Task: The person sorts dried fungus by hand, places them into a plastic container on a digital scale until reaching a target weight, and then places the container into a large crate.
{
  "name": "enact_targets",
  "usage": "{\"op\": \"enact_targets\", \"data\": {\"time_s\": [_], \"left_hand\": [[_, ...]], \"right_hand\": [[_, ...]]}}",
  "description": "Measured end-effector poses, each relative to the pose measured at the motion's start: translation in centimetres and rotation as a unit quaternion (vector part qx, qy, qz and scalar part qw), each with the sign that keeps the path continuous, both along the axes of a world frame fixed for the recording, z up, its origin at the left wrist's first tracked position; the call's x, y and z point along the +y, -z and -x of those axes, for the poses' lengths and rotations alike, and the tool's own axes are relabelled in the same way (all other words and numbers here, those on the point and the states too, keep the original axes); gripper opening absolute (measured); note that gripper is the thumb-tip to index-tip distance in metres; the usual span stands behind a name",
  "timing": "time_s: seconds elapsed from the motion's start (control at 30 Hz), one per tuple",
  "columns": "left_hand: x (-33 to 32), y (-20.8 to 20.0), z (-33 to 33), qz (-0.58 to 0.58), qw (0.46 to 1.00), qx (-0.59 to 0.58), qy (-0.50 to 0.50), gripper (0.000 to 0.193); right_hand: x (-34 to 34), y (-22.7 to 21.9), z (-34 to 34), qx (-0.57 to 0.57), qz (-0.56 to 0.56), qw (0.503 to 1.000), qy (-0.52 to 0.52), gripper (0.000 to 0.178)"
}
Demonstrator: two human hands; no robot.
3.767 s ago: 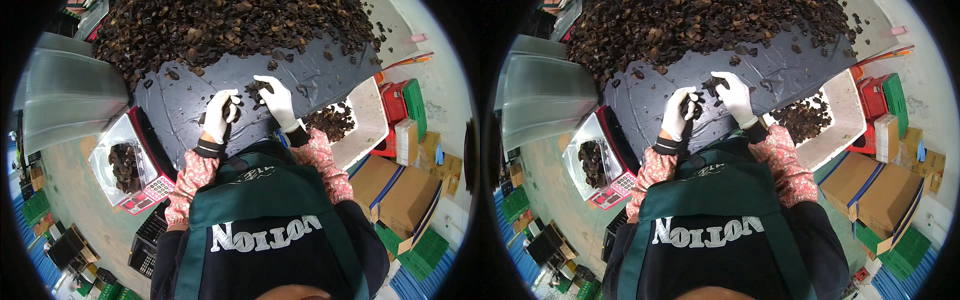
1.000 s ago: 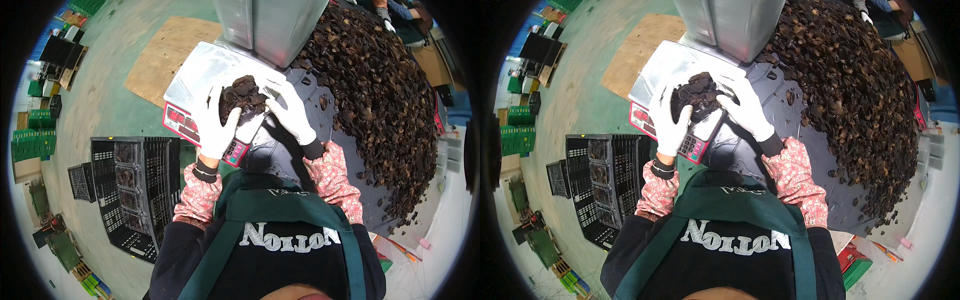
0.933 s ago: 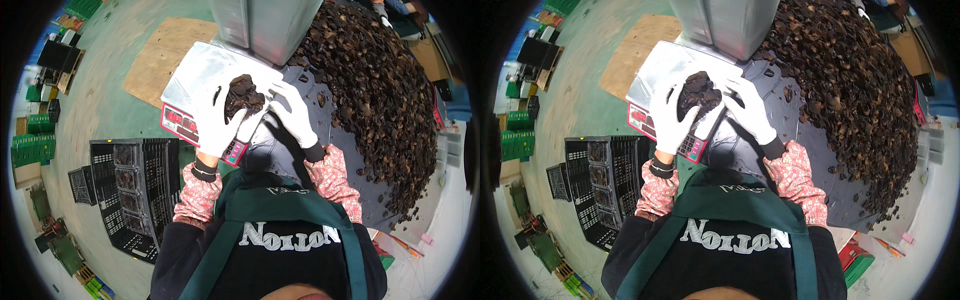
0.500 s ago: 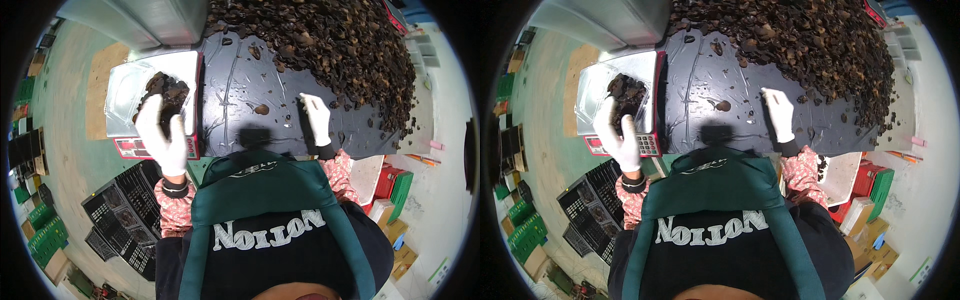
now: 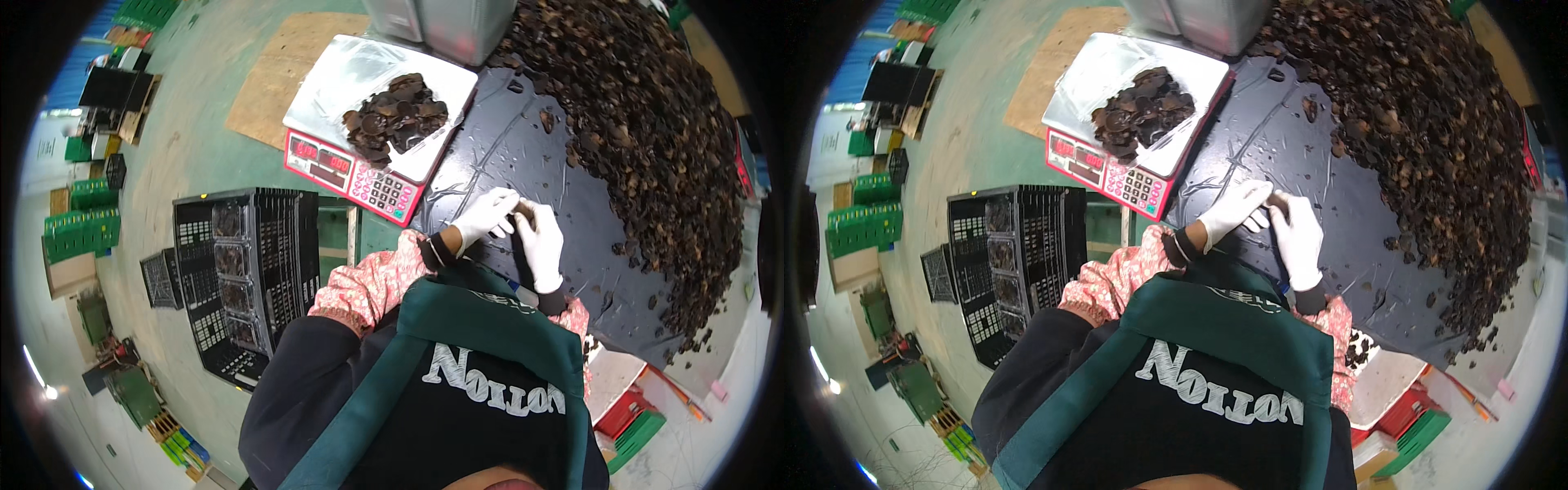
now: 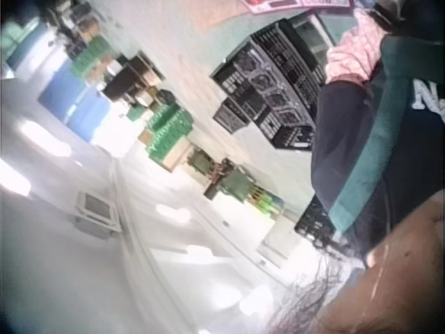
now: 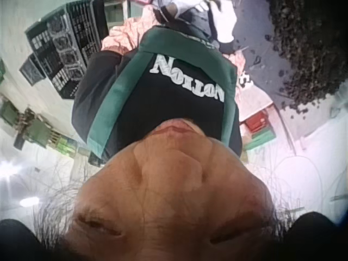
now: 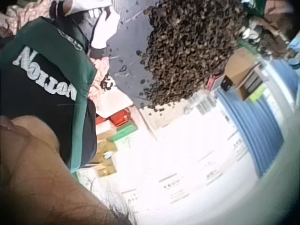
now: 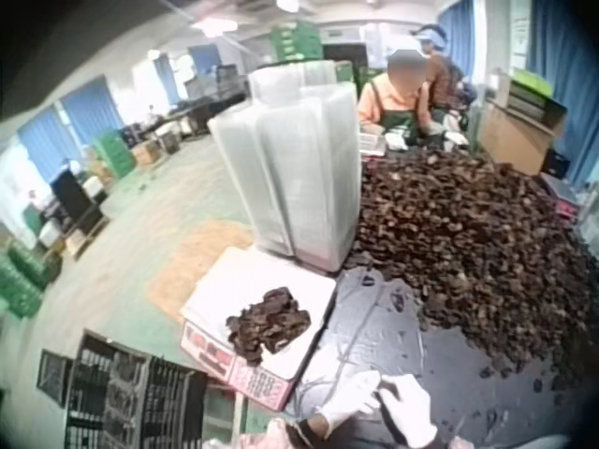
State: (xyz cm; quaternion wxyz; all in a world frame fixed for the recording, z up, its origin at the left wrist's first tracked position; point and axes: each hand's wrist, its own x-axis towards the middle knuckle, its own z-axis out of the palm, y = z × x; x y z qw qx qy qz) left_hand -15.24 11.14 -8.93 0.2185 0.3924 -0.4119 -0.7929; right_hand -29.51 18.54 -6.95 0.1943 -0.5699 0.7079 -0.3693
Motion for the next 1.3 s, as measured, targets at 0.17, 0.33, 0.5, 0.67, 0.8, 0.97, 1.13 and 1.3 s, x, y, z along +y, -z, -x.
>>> {"op": "enact_targets", "data": {"time_s": [0.17,0.33,0.5,0.67,0.8,0.97,1.13,1.3], "left_hand": [[0.3,1.1,-1.7,-0.055,0.986,0.158,-0.025,0.033],[0.2,-0.2,-3.8,-0.005,0.994,0.097,-0.053,0.027],[1.3,0.1,-3.8,-0.018,0.993,0.116,0.01,0.029],[0.9,-1.5,-5.6,0.034,0.99,0.13,-0.04,0.031],[0.0,-3.6,-7.3,0.036,0.989,0.138,-0.049,0.031],[-0.2,-5.1,-8.3,0.062,0.992,0.111,-0.026,0.03],[0.9,-4.2,-9.2,0.081,0.992,0.086,-0.033,0.031],[0.6,-5.0,-9.1,0.041,0.996,0.074,-0.006,0.031]], "right_hand": [[-1.0,-2.3,-0.4,-0.153,-0.067,0.984,-0.063,0.023],[-4.5,1.0,1.1,0.144,0.081,0.978,-0.129,0.033],[-3.1,2.7,2.3,0.265,0.051,0.942,-0.202,0.033],[5.6,0.6,9.5,0.359,-0.074,0.926,-0.091,0.016],[5.4,-1.6,11.2,0.335,-0.086,0.938,-0.028,0.016],[-8.3,-6.7,0.9,0.039,0.062,0.989,-0.131,0.02],[-19.9,-10.2,-9.0,0.036,0.149,0.963,-0.221,0.025],[-25.7,-8.6,-9.3,0.186,0.19,0.912,-0.312,0.025]]}}
